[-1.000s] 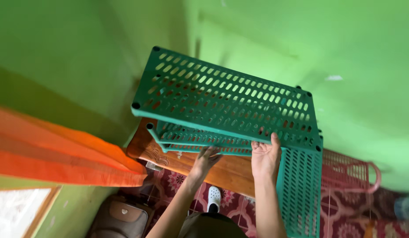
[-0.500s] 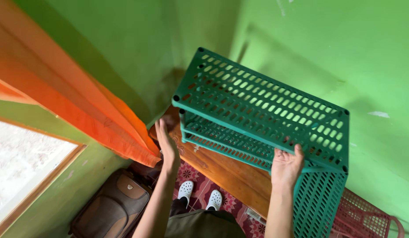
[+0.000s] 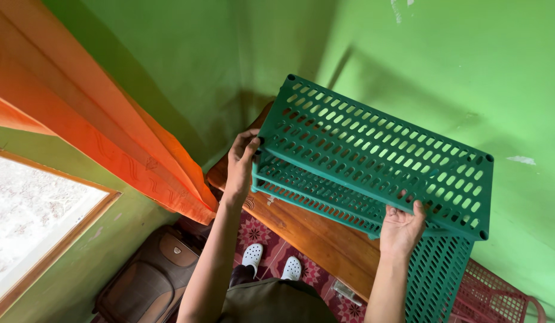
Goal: The person assembles a green plastic shelving unit on a wooden table. They insert cylindrical legs into the perforated shelves, stack the shelves, and connect horizontal bars to form a frame.
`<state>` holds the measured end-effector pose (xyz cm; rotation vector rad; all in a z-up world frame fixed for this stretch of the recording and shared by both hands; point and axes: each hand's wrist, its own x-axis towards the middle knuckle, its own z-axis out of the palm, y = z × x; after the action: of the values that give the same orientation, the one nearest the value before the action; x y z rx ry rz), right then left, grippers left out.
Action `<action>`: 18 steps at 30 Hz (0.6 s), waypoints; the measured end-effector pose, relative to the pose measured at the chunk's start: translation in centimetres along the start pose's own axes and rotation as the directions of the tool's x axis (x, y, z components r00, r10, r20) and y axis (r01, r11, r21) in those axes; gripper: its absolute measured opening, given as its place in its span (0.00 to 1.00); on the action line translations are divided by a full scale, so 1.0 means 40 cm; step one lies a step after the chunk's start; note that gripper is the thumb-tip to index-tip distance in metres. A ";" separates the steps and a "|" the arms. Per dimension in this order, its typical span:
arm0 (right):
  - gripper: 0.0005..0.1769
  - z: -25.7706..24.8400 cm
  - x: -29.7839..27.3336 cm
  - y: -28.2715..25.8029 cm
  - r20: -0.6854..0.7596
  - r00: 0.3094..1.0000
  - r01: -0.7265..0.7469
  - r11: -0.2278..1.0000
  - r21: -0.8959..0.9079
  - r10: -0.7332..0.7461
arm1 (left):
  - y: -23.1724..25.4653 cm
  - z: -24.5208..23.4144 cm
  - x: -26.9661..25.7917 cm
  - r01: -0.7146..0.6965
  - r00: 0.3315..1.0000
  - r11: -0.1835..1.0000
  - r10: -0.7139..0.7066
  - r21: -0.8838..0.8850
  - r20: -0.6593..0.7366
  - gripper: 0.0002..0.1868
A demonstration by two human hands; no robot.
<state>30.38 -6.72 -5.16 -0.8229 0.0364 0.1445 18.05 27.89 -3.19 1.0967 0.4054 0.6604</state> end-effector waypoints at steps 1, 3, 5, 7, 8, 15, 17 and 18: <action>0.16 -0.003 -0.002 0.000 0.004 1.000 0.005 1.000 -0.006 -0.005 | -0.001 -0.002 0.000 -0.001 1.000 1.000 0.001 -0.003 -0.006 0.17; 0.16 -0.010 -0.011 0.002 0.011 1.000 0.008 1.000 0.006 -0.008 | -0.003 -0.007 0.000 -0.004 1.000 1.000 0.004 -0.009 -0.014 0.17; 0.16 -0.006 -0.015 0.005 -0.002 1.000 0.016 1.000 0.025 -0.016 | -0.003 -0.011 0.006 0.000 1.000 1.000 0.001 0.016 -0.023 0.17; 0.17 0.006 -0.015 0.009 -0.032 0.999 0.024 0.998 0.051 -0.023 | -0.004 -0.012 0.010 -0.002 1.000 0.999 0.003 0.046 -0.024 0.17; 0.18 0.013 -0.015 0.010 -0.042 0.999 0.025 0.998 0.059 -0.023 | -0.006 -0.012 0.009 -0.001 1.000 0.998 0.002 0.063 -0.021 0.17; 0.29 0.059 -0.033 0.054 -0.194 0.980 0.071 0.995 0.075 -0.055 | -0.040 -0.033 0.007 0.097 0.991 0.983 -0.110 0.154 0.079 0.18; 0.28 0.069 -0.050 0.087 -0.197 0.980 0.047 0.998 0.037 -0.038 | -0.057 -0.044 0.013 0.027 0.987 0.977 -0.059 0.212 0.148 0.19; 0.25 0.084 -0.057 0.120 -0.167 0.986 0.024 0.999 0.024 -0.020 | -0.067 -0.049 0.019 -0.014 0.983 0.971 -0.031 0.237 0.183 0.21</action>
<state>27.37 -1.31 -6.19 -0.8077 0.1868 0.0534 18.19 28.95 -6.44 1.3721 0.3338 0.5048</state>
